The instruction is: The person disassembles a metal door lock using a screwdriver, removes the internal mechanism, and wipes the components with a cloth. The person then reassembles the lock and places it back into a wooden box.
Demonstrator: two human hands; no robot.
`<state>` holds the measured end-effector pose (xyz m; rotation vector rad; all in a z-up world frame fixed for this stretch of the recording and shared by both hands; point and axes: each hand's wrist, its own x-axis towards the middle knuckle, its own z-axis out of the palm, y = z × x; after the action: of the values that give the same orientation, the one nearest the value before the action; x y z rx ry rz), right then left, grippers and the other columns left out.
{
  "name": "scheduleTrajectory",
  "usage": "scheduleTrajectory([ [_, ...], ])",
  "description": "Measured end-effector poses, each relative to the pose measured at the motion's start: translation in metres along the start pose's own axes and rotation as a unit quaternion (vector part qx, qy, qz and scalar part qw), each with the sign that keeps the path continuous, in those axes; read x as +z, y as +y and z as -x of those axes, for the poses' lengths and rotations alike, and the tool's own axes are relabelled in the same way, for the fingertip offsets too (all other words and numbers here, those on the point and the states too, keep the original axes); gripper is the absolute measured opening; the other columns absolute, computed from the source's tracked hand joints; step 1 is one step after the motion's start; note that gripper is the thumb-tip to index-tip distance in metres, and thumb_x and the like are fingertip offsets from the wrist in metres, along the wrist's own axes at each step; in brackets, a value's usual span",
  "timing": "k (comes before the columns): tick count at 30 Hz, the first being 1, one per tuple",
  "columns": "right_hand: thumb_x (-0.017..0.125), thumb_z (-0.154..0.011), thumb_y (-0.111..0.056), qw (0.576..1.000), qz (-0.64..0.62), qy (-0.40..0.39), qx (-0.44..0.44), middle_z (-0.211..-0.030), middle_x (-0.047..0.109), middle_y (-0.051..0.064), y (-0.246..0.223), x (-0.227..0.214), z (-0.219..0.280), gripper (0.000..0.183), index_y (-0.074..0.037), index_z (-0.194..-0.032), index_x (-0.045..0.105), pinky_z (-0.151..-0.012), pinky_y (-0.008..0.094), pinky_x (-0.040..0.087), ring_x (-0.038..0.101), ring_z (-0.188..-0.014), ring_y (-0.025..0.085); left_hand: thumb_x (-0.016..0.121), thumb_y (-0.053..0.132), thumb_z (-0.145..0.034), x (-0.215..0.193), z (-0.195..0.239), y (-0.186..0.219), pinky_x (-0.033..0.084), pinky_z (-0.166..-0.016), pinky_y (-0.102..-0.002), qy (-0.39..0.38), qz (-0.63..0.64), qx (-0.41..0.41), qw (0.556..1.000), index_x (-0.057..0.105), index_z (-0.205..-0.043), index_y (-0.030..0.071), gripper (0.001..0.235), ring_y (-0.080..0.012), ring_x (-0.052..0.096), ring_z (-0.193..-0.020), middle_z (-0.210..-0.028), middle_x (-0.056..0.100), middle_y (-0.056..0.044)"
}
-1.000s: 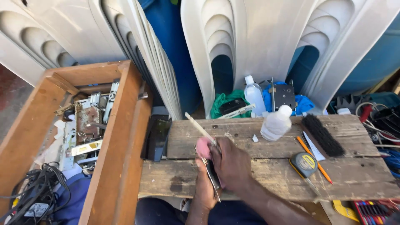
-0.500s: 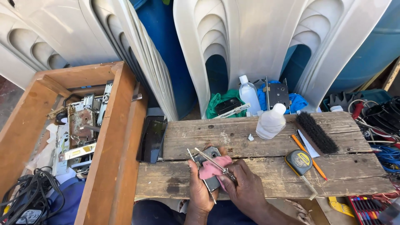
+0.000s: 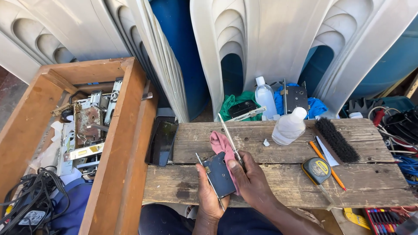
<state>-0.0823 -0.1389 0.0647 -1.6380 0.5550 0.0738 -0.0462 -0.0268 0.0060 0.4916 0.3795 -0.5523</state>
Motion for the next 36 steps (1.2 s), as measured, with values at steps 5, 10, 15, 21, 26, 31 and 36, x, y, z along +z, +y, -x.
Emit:
scheduleTrajectory([
  [5,0.063,-0.104,-0.036,0.992,-0.123,0.029,-0.005,-0.088,0.074,0.005,0.052,-0.005,-0.035,0.024,-0.013,-0.104,0.067,-0.061,0.035,0.055,0.066,-0.072,0.018,0.044,0.071,-0.084,-0.006,0.001,-0.006,0.051,-0.112,-0.054,-0.039,-0.039,-0.011,0.998,0.054,-0.157,0.008,0.097,-0.0374,0.063,-0.134,-0.147,0.066,-0.022],
  [10,0.068,-0.106,-0.038,0.974,-0.208,0.085,-0.037,-0.074,0.059,-0.005,0.066,-0.004,-0.050,0.034,-0.015,-0.082,0.061,-0.059,0.031,0.045,0.052,-0.067,0.009,0.047,0.068,-0.081,-0.001,-0.002,-0.010,0.055,-0.110,-0.055,0.017,-0.087,-0.009,0.996,0.064,-0.146,-0.006,0.100,-0.0431,0.068,-0.130,-0.142,0.071,-0.030],
  [15,0.061,-0.105,-0.042,0.989,-0.137,0.050,0.028,-0.086,0.074,0.002,0.039,-0.013,-0.044,0.038,-0.010,-0.107,0.081,-0.072,0.031,0.054,0.066,-0.078,0.014,0.051,0.063,-0.083,0.015,0.003,-0.005,0.059,-0.104,-0.057,0.066,-0.124,0.035,0.989,0.071,-0.137,-0.005,0.088,-0.0443,0.073,-0.122,-0.132,0.076,-0.029],
  [21,0.064,-0.103,-0.046,0.986,0.096,0.124,-0.048,-0.072,0.056,-0.002,0.026,-0.055,-0.034,0.038,-0.013,-0.084,0.064,-0.065,0.036,0.043,0.051,-0.071,0.013,0.050,0.069,-0.081,0.044,0.007,0.003,0.062,-0.089,-0.055,0.175,-0.134,0.013,0.975,0.074,-0.124,-0.005,0.089,-0.0449,0.076,-0.104,-0.116,0.079,-0.029],
  [26,0.077,-0.091,-0.040,0.998,-0.030,-0.032,-0.038,-0.093,0.074,0.002,0.047,-0.056,-0.031,0.031,-0.012,-0.103,0.074,-0.075,0.034,0.055,0.069,-0.086,0.016,0.044,0.071,-0.081,0.033,0.003,-0.010,0.063,-0.097,-0.057,0.054,-0.176,0.031,0.982,0.074,-0.136,-0.001,0.095,-0.0442,0.076,-0.114,-0.125,0.079,-0.028],
  [31,0.078,-0.092,-0.033,0.997,-0.075,-0.017,-0.022,-0.092,0.076,0.002,0.050,-0.043,-0.024,0.026,-0.010,-0.102,0.074,-0.071,0.033,0.059,0.069,-0.081,0.014,0.054,0.064,-0.084,0.024,0.001,-0.012,0.069,-0.089,-0.054,0.062,-0.265,0.089,0.958,0.081,-0.118,-0.004,0.080,-0.0417,0.082,-0.102,-0.111,0.084,-0.026],
  [36,0.071,-0.097,-0.031,0.984,-0.175,0.033,-0.024,-0.094,0.076,0.007,0.043,-0.026,-0.008,0.030,-0.004,-0.110,0.072,-0.072,0.034,0.061,0.070,-0.083,0.016,0.038,0.072,-0.085,0.062,0.020,0.007,0.067,-0.080,-0.042,0.172,-0.399,-0.001,0.901,0.085,-0.106,0.000,0.088,-0.0332,0.082,-0.088,-0.097,0.086,-0.020],
])
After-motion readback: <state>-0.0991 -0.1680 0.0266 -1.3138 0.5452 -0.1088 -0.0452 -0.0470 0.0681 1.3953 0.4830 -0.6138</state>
